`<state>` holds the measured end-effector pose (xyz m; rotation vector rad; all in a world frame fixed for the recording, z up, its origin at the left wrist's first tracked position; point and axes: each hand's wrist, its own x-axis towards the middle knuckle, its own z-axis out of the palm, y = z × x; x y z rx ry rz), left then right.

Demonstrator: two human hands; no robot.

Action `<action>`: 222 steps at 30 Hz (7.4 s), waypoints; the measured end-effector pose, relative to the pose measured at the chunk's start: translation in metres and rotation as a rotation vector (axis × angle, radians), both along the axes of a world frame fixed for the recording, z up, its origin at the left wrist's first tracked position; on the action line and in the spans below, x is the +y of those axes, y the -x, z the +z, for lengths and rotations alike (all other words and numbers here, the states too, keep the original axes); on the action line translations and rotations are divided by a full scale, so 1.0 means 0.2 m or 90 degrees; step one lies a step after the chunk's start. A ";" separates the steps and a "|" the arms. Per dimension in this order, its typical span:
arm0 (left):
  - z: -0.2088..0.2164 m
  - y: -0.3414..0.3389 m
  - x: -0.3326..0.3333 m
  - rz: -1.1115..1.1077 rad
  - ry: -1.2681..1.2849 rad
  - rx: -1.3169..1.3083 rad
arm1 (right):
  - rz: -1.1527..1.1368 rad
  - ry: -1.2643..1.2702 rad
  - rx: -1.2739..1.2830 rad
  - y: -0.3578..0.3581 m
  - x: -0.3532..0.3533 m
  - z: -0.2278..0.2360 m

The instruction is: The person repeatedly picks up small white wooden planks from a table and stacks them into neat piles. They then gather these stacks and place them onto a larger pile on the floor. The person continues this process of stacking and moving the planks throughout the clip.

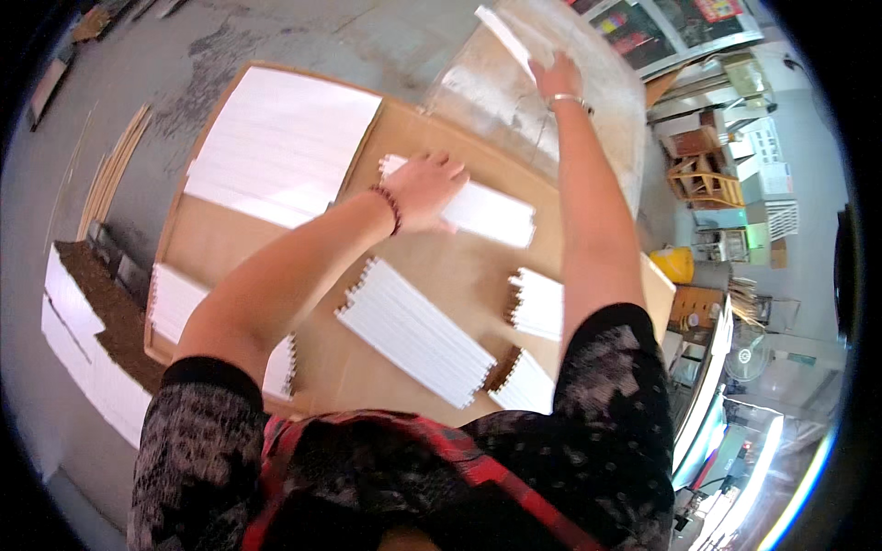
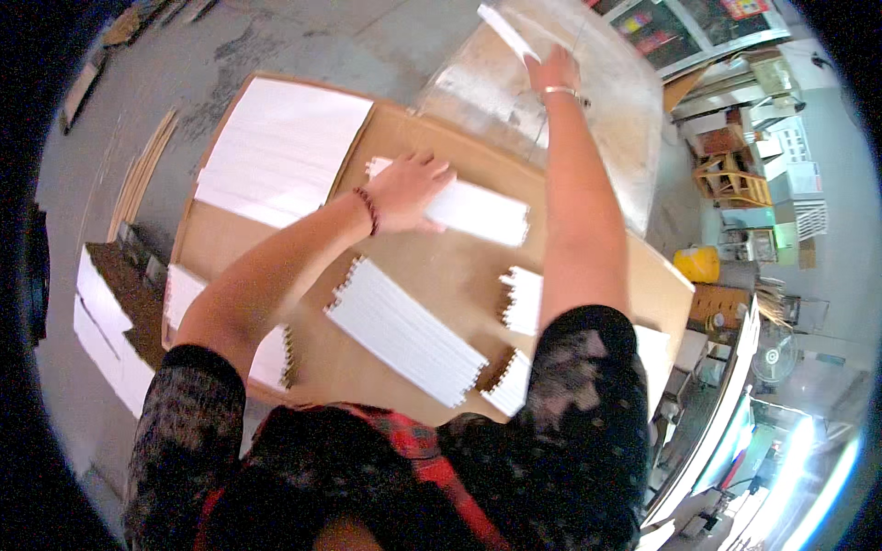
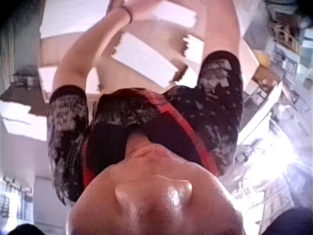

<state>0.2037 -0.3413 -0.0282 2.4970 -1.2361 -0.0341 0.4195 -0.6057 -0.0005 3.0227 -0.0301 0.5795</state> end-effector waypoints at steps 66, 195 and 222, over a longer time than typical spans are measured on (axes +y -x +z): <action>0.08 0.15 1.73 0.271 0.258 0.064 | 0.559 0.048 0.243 1.32 1.63 0.03; 0.34 -0.42 0.85 0.105 0.048 -0.207 | 0.438 0.079 0.156 0.71 1.13 0.27; 0.14 0.82 0.13 -0.131 -0.178 0.100 | 0.305 -0.377 0.453 1.70 -0.66 0.31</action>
